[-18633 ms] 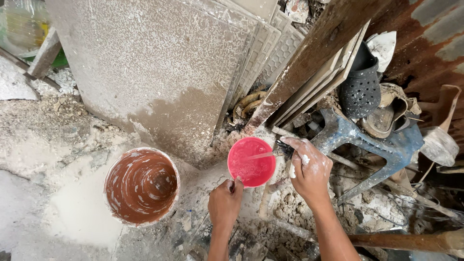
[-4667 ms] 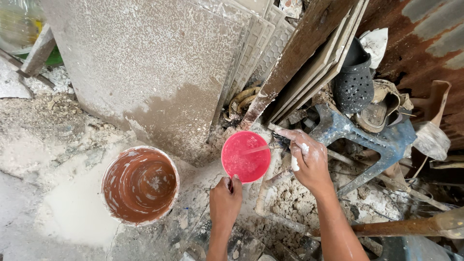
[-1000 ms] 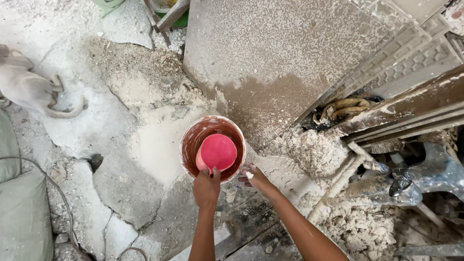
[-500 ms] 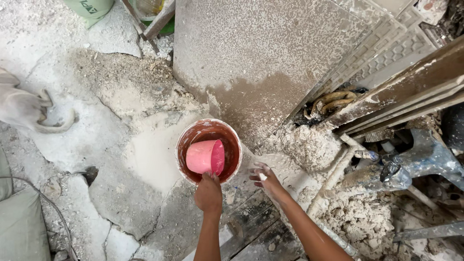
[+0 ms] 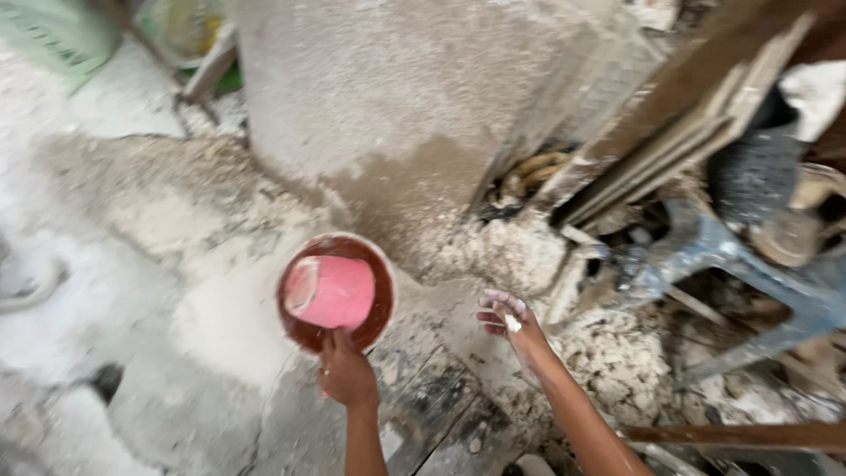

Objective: The person scrapes a decorative molding, then mixes a white powder with water in a bucket using a trowel. They add more powder from a bag and continue mixing the slurry.

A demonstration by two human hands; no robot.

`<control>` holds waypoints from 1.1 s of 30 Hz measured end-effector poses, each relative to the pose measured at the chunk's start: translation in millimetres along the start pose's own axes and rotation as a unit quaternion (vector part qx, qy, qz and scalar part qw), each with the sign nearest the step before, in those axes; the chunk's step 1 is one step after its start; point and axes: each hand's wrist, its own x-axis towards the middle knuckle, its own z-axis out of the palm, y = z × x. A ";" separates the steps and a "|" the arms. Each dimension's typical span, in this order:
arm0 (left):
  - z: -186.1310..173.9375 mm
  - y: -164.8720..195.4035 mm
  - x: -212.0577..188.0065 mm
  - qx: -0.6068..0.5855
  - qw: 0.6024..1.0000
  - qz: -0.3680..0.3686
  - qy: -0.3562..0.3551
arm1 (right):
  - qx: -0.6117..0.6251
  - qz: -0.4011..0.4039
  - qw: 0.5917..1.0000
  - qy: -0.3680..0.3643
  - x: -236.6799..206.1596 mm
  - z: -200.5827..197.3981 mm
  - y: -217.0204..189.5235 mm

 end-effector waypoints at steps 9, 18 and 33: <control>-52.8 197.8 89.3 -0.197 0.886 0.364 0.207 | -0.030 -0.066 0.990 -0.124 -122.3 -78.7 -51.1; -164.5 436.2 213.1 0.035 0.766 0.563 0.308 | -0.147 0.026 0.979 -0.139 -153.9 -68.3 -79.5; -139.1 51.3 202.0 -0.014 0.954 0.299 0.015 | -0.258 0.001 0.931 -0.257 2.3 93.8 -81.6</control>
